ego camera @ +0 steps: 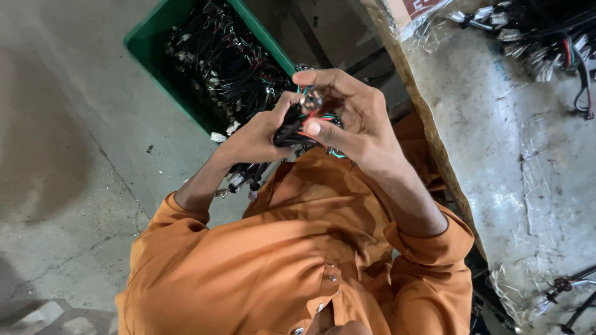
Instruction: The person gathers wire harnesses with connectors from the work table and from a green bin, holds a bundle in one hand, and arranges and aligns the harnesses together, adding more from the table to form a larger bundle.
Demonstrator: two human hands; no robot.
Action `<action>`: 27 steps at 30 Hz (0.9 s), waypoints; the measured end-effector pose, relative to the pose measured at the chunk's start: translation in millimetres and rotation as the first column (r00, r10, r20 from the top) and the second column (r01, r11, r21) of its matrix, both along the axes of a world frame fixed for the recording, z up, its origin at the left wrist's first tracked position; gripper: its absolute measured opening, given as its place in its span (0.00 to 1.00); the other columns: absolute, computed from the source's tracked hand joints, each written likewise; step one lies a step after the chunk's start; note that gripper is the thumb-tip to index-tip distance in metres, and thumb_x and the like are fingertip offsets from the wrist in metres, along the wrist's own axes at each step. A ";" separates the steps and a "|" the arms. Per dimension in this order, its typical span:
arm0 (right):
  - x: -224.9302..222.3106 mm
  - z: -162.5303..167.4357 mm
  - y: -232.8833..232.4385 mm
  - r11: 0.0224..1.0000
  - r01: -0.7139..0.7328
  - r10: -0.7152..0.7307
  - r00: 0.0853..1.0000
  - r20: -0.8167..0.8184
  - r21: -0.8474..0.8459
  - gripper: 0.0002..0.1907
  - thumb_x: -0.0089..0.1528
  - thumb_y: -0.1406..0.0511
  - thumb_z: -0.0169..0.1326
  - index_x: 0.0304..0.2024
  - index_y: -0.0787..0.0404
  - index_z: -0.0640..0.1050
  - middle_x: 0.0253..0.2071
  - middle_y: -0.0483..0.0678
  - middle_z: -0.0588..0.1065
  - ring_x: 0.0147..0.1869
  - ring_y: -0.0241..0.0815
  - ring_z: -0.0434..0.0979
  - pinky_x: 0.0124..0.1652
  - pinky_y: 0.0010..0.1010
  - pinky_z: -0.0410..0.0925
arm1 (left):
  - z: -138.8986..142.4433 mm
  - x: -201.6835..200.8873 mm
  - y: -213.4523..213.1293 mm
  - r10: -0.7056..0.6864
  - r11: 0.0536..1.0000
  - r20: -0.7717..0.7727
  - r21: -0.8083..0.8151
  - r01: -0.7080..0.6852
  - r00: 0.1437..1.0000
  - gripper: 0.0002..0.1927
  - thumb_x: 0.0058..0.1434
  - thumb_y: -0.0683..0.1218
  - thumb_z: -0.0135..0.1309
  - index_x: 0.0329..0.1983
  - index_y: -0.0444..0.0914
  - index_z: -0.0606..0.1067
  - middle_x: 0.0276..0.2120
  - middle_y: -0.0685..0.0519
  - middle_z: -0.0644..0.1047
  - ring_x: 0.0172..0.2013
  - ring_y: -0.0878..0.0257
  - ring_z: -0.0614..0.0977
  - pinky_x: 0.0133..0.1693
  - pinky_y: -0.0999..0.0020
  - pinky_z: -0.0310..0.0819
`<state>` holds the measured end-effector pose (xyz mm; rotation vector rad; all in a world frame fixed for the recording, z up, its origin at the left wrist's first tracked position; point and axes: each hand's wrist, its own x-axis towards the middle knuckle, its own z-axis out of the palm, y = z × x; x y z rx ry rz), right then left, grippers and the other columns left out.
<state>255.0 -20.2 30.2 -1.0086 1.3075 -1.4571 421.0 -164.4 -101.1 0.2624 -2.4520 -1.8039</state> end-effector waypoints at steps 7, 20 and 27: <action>-13.8 -7.8 9.0 0.969 0.218 -0.247 0.813 -0.527 -0.117 0.08 0.59 0.74 0.60 0.41 0.68 0.76 0.37 0.47 0.79 0.41 0.32 0.80 0.44 0.22 0.73 | 13.3 -0.7 2.4 0.147 0.984 0.123 -0.116 -0.132 0.982 0.41 0.47 0.38 0.57 0.64 0.48 0.55 0.33 0.42 0.78 0.35 0.42 0.83 0.36 0.51 0.73; -61.0 -72.5 2.8 0.974 0.196 -0.199 0.980 0.021 0.113 0.30 0.52 0.72 0.57 0.57 0.62 0.67 0.39 0.49 0.76 0.35 0.33 0.71 0.36 0.23 0.64 | -24.3 2.6 -9.5 0.310 0.937 0.049 -0.188 -0.296 0.949 0.45 0.50 0.35 0.57 0.68 0.43 0.47 0.38 0.38 0.78 0.39 0.35 0.82 0.40 0.45 0.72; -63.5 -71.8 25.9 0.971 0.176 -0.153 0.977 -0.145 0.163 0.24 0.62 0.69 0.64 0.58 0.64 0.70 0.51 0.47 0.77 0.49 0.28 0.73 0.47 0.21 0.68 | -39.1 20.5 -26.6 0.457 0.837 0.060 -0.367 -0.406 0.887 0.58 0.48 0.36 0.59 0.74 0.40 0.35 0.44 0.34 0.80 0.44 0.32 0.80 0.47 0.45 0.75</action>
